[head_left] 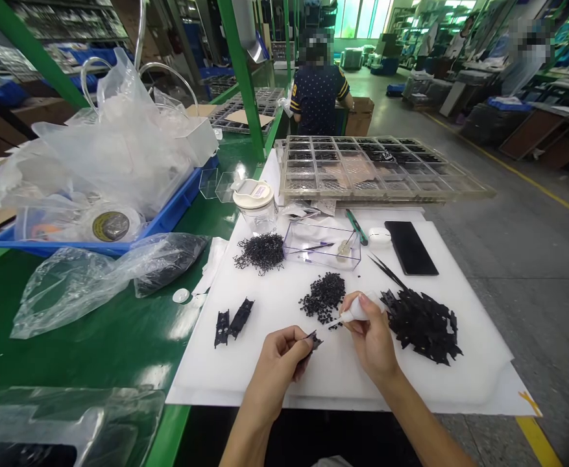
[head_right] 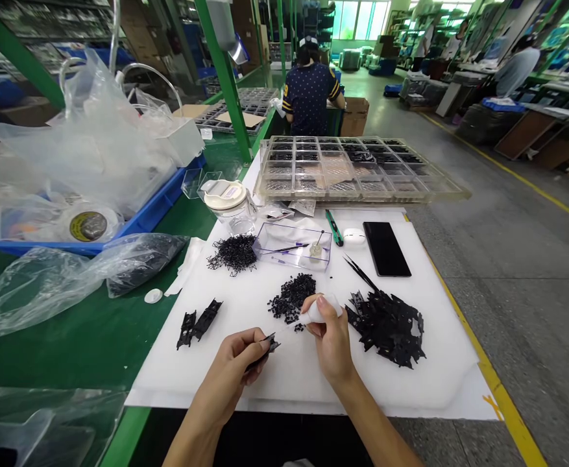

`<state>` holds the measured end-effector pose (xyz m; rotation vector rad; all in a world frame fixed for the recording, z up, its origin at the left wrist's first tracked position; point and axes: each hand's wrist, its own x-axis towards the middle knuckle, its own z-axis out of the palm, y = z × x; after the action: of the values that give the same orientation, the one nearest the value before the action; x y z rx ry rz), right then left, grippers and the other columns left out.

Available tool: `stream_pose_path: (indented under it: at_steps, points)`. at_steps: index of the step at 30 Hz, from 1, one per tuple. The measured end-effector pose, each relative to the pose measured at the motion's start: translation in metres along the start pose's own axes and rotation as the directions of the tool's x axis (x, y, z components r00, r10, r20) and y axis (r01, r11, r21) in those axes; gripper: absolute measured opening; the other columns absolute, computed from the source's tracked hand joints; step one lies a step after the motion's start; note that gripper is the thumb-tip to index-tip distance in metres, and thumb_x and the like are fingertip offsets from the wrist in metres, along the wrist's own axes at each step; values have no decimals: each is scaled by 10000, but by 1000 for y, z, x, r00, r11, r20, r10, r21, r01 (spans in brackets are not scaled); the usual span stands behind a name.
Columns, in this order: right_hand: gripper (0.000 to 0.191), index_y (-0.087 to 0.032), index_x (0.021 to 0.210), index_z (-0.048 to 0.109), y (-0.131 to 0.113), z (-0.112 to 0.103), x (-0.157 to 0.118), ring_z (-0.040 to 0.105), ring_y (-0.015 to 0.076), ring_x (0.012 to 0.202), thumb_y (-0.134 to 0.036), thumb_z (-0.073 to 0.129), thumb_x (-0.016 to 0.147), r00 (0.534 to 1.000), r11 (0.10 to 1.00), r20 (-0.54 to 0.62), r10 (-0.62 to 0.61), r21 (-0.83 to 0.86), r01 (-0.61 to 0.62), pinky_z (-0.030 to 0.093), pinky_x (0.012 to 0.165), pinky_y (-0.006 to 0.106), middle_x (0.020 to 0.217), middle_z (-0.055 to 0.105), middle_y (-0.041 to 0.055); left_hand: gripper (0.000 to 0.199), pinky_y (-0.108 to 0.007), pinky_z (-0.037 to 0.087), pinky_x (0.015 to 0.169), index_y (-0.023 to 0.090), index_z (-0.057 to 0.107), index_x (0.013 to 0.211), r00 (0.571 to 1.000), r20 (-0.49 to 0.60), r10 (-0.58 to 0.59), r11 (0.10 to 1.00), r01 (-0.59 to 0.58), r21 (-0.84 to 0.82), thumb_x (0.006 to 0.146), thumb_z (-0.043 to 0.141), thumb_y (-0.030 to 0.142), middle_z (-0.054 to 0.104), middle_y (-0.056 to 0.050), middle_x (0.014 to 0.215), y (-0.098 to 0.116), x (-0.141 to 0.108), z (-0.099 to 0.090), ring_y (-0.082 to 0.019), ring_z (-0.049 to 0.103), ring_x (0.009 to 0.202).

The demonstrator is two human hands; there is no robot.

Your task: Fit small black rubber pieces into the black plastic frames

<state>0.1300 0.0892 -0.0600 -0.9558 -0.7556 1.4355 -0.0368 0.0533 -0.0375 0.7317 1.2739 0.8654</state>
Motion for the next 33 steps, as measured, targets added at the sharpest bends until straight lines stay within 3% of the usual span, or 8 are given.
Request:
stream_pose_path:
  at_steps: [9,33]
  points:
    - [393,-181,718,678,-1,0,-1,212,109,537,-469,584,968,1000,1000,-2,4,-6,-4,181,521,293,569,328,-48,313,-241,194,477,198,533,588,1000,-2,-1,1000,1,7,756,699,403,399,53,540,6,-4,3,-84,304,495]
    - [390,-180,729,680,0,-2,-2,199,104,540,-454,576,987,1000,1000,4,6,9,-6,162,526,303,580,327,-47,292,-254,189,495,199,527,608,1000,-9,9,999,-8,41,783,666,388,389,51,554,9,-7,6,-92,295,515]
